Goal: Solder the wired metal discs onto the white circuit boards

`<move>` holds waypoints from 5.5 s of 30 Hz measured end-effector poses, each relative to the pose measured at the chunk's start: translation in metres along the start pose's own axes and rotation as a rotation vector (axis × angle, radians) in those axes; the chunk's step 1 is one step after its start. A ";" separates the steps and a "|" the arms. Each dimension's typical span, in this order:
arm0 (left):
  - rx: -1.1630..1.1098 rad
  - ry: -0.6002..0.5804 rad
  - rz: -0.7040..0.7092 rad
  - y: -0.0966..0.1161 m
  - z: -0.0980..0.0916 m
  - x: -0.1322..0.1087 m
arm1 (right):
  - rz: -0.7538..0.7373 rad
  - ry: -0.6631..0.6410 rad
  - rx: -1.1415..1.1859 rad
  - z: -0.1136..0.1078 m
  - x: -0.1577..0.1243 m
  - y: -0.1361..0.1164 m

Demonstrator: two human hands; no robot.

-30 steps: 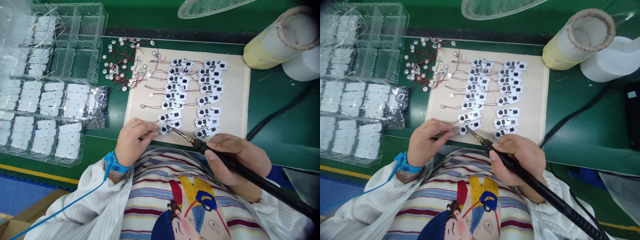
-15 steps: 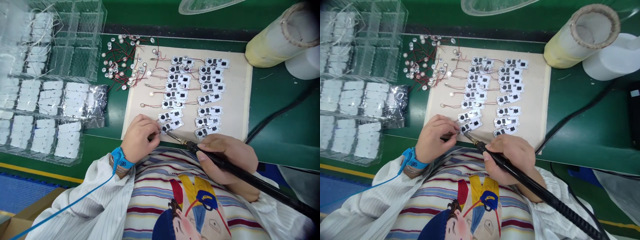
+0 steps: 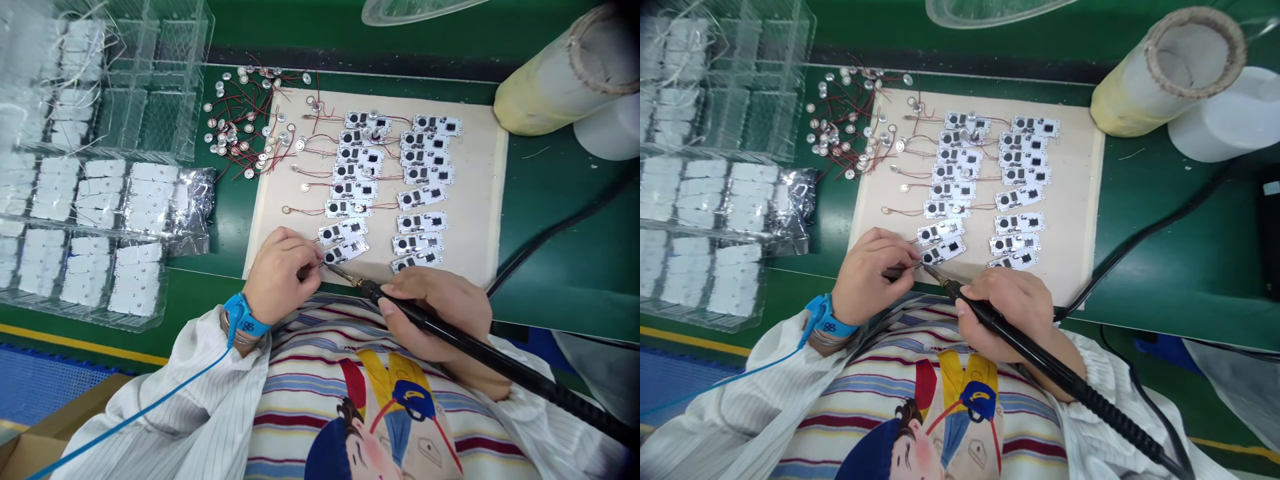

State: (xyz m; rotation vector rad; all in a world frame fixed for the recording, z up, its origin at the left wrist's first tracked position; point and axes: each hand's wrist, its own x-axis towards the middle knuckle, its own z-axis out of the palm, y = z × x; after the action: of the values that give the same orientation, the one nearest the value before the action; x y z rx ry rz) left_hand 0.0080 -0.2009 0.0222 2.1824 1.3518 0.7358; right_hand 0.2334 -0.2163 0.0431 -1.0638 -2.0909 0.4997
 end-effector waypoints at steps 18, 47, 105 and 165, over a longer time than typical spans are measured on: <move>-0.020 -0.018 -0.025 -0.002 0.001 0.000 | 0.040 0.022 -0.017 -0.012 0.002 -0.005; 0.355 0.105 -0.395 -0.088 -0.075 0.066 | -0.085 0.258 -0.056 -0.034 -0.017 0.025; -0.476 -0.103 -0.145 0.077 0.015 0.054 | 0.359 0.415 0.523 -0.021 -0.004 0.018; -0.076 -0.194 -0.020 0.033 0.055 0.112 | 0.097 0.276 -0.056 -0.050 -0.015 0.057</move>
State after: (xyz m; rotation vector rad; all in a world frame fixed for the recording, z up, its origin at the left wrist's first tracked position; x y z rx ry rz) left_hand 0.1069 -0.1185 0.0240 2.1166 1.2265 0.5431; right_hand 0.3072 -0.1942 0.0347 -1.1993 -1.8271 0.3213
